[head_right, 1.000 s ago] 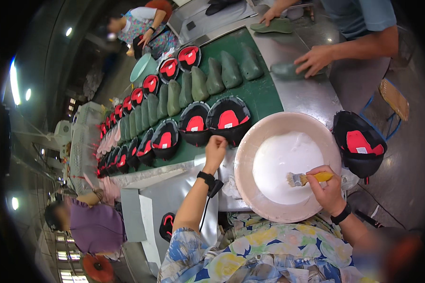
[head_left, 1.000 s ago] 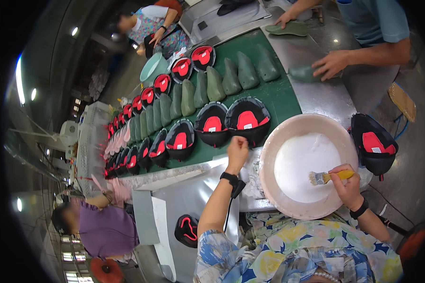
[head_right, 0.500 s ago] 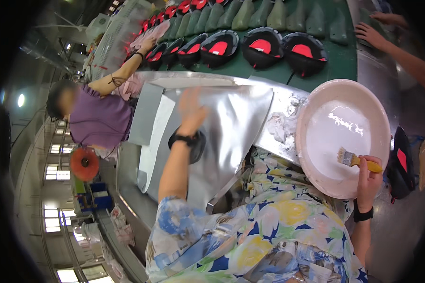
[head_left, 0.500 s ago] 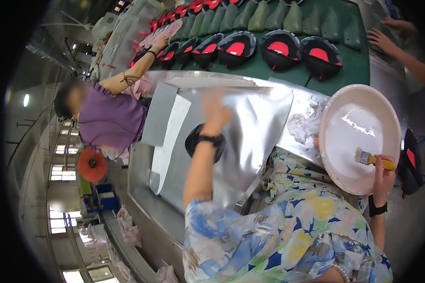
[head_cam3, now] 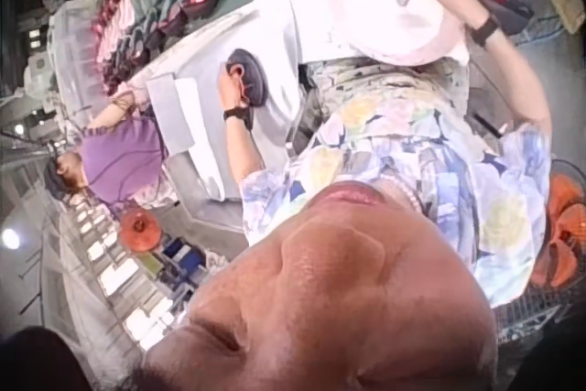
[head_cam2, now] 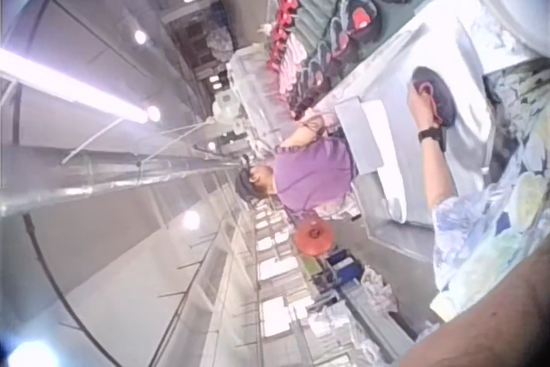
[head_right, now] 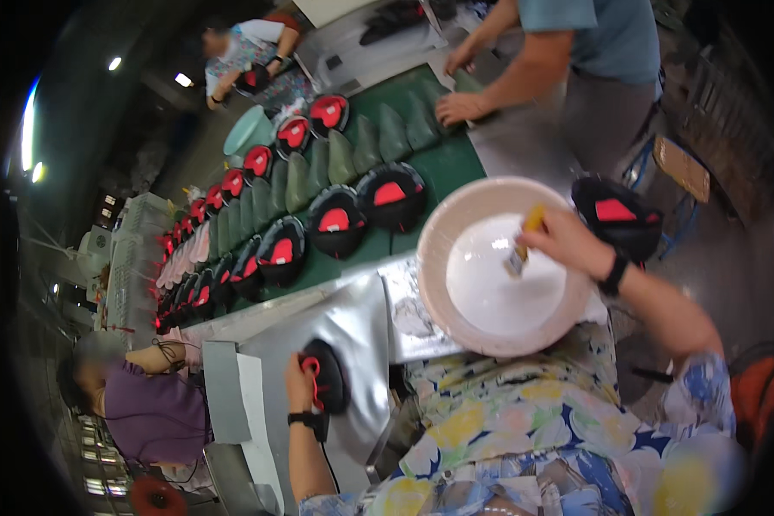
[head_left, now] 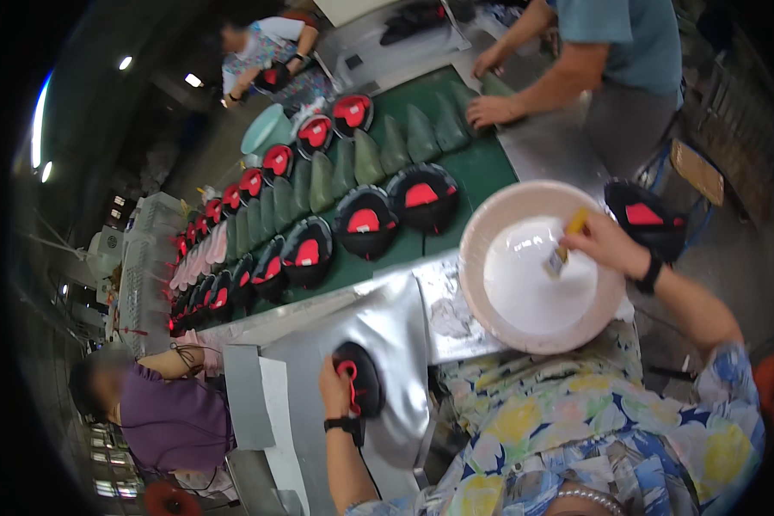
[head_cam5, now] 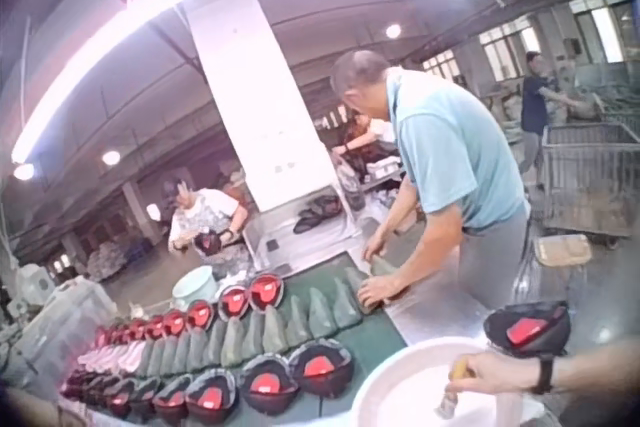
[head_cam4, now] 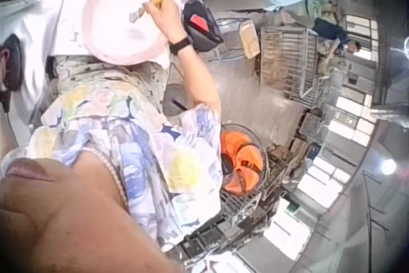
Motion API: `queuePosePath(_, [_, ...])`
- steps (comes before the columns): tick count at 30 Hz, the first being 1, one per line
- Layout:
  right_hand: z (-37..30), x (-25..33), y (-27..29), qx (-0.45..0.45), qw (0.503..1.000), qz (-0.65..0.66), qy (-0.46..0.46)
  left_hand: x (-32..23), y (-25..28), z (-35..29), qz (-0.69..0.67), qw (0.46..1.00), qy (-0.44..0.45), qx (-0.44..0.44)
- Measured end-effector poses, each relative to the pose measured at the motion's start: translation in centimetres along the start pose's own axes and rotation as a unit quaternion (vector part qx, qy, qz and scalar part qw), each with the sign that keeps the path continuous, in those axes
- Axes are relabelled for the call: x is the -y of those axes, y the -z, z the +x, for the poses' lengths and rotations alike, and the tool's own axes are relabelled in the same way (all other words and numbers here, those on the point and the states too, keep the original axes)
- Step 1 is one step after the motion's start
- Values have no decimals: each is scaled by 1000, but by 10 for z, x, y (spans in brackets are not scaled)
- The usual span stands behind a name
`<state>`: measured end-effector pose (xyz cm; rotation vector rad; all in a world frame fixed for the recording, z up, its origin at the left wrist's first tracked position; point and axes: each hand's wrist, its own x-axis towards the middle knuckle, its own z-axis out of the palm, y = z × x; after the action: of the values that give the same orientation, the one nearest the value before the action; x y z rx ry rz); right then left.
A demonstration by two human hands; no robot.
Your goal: The recorder is using a brush to apply a white adhesive to the inner edges of shoe uppers in a factory setting.
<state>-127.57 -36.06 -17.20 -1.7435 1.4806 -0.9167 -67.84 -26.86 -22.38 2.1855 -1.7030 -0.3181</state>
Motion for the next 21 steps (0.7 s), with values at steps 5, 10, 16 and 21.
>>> queuePosePath(5, [52,12,-31,57,995,-66,38,-12,9,58,-460,873,-104,-123])
queuePosePath(10, [30,21,-86,181,982,-21,54,-43,21,78,-194,958,-187,-97])
queuePosePath(16, [2,5,-32,247,937,-198,147,-82,18,53,-215,950,-188,-126])
queuePosePath(21, [21,32,24,88,976,-81,182,-131,14,68,-247,935,-218,-132])
